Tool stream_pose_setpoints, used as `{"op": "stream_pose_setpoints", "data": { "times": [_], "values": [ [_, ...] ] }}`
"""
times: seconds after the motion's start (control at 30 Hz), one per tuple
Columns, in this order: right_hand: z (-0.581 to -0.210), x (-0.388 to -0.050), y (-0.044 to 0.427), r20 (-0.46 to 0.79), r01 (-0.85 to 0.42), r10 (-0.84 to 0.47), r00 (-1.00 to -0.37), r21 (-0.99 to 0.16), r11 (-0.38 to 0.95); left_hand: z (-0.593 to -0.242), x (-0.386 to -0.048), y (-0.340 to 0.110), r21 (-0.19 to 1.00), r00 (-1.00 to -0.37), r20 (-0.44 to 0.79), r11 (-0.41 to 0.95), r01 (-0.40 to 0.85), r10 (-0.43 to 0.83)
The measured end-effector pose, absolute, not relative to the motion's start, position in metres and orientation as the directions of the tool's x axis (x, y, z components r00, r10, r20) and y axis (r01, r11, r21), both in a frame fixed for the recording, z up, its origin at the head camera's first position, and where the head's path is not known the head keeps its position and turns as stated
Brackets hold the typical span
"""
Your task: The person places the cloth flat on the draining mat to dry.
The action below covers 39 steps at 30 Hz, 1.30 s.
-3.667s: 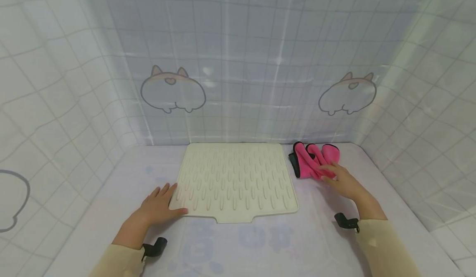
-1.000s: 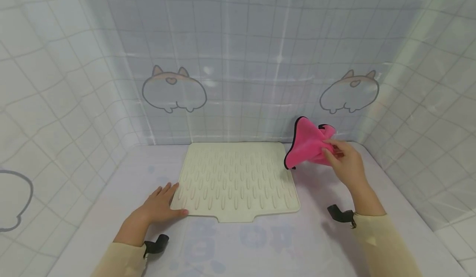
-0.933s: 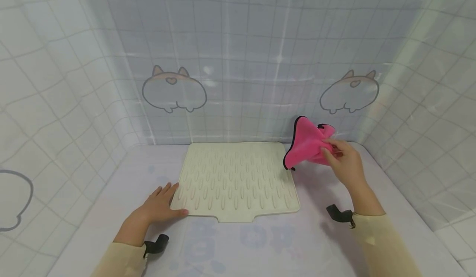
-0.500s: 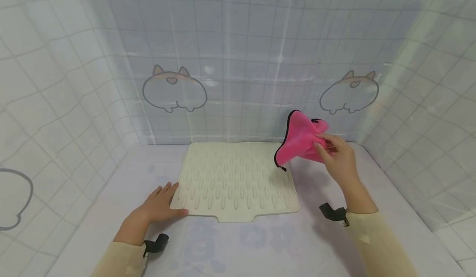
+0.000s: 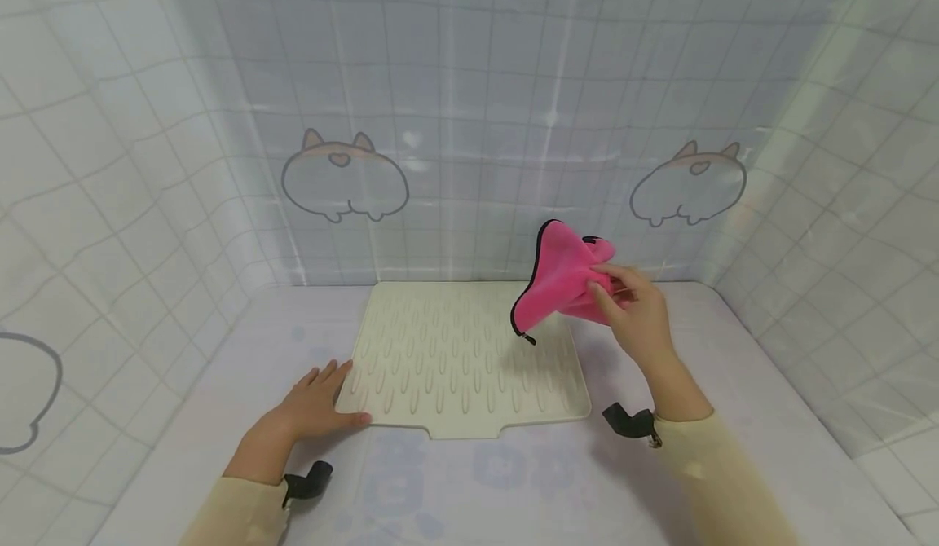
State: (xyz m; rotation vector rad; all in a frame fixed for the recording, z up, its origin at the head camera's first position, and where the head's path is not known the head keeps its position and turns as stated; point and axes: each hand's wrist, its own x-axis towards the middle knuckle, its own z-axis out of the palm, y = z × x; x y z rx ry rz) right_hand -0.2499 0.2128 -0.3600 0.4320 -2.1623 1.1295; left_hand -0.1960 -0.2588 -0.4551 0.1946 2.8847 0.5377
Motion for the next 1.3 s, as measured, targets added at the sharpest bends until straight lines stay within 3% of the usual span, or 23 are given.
{"op": "stream_pose_setpoints", "data": {
  "times": [0.73,1.3],
  "values": [
    [-0.382,-0.256,0.150,0.628,-0.610,-0.080,-0.774,-0.707,0.359,-0.456,-0.195,-0.264,0.376,-0.971,-0.155,0.920,0.112,0.181],
    [-0.390,-0.258,0.107,0.581,-0.598,-0.153,-0.799,-0.747,0.289,-0.450,-0.193,-0.262,0.369,-0.970,-0.164,0.923,0.108,0.179]
  ]
}}
